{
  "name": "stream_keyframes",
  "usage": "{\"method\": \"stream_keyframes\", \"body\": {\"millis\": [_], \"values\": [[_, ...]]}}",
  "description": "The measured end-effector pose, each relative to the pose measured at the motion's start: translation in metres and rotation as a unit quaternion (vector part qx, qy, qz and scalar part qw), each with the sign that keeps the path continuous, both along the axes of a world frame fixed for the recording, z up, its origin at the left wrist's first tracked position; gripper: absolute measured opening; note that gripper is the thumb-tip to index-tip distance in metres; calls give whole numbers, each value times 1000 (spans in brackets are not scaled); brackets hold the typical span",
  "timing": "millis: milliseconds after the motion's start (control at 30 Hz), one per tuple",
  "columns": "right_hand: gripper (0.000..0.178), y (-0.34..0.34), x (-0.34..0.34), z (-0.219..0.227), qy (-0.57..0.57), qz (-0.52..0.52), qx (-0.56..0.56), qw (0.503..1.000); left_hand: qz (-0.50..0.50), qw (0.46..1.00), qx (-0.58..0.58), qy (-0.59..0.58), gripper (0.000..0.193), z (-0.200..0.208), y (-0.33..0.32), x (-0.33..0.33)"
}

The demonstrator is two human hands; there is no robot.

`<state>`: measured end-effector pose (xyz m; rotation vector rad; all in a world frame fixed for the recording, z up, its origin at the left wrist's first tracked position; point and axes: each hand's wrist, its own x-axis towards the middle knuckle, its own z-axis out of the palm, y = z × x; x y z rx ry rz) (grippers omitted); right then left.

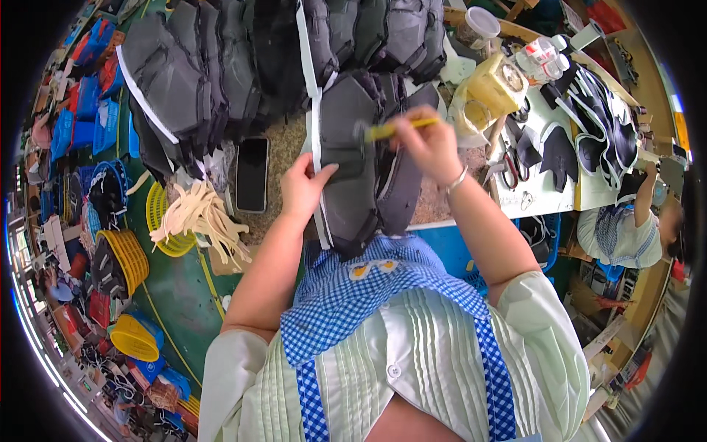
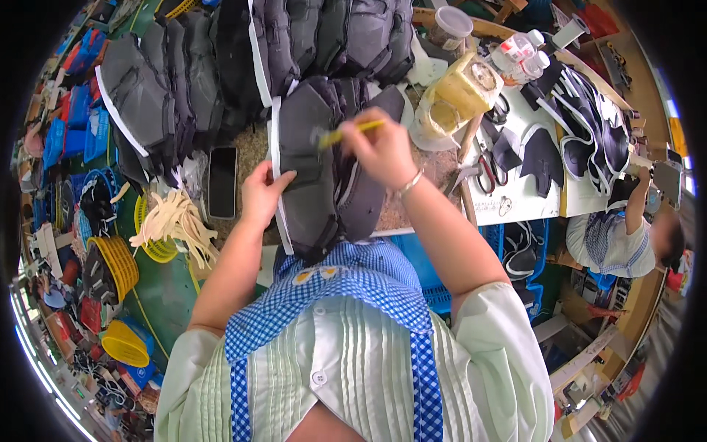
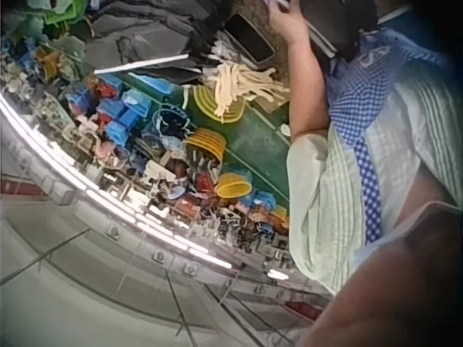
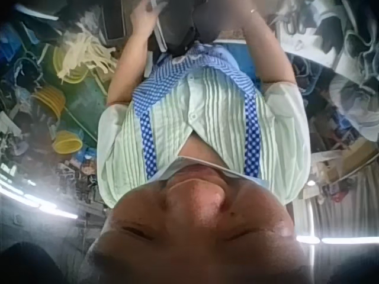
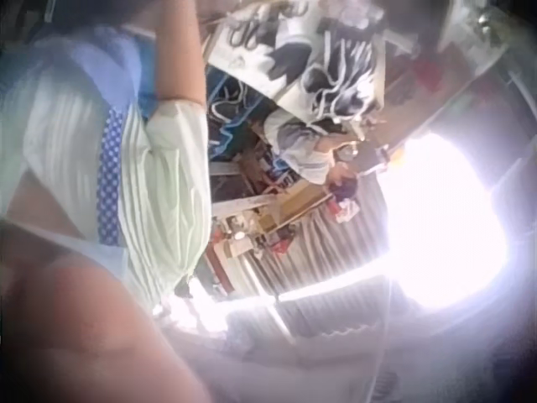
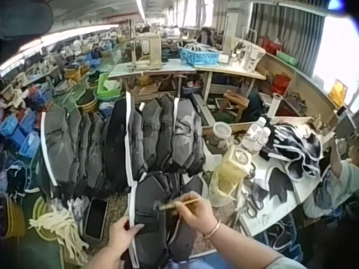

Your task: The person applies adhesive onto shoe parts using a small brush, transfers more shoe parts from a basket to the workbench, and hammers the edges of the parts with a hammer.

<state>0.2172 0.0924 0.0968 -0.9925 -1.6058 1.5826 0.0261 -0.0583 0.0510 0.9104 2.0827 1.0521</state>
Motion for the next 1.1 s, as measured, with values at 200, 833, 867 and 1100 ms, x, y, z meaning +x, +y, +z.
{"method": "stream_keyframes", "body": {"millis": [200, 833, 867, 1100], "values": [[21, -60, 28, 2, -151, 116, 170, 967, 22, 987, 72, -144, 18, -12, -4, 2], [21, -36, -6, -17, 121, -119, 17, 985, 17, 952, 105, -288, 24, -4, -6, -1], [21, -40, -3, -15, 123, -117, 19, 985, 20, 952, 103, -287, 25, -1, -5, -1], [18, -101, 49, -8, -159, 124, 202, 958, 35, 978, 97, -182, 23, -18, -10, 3]]}}
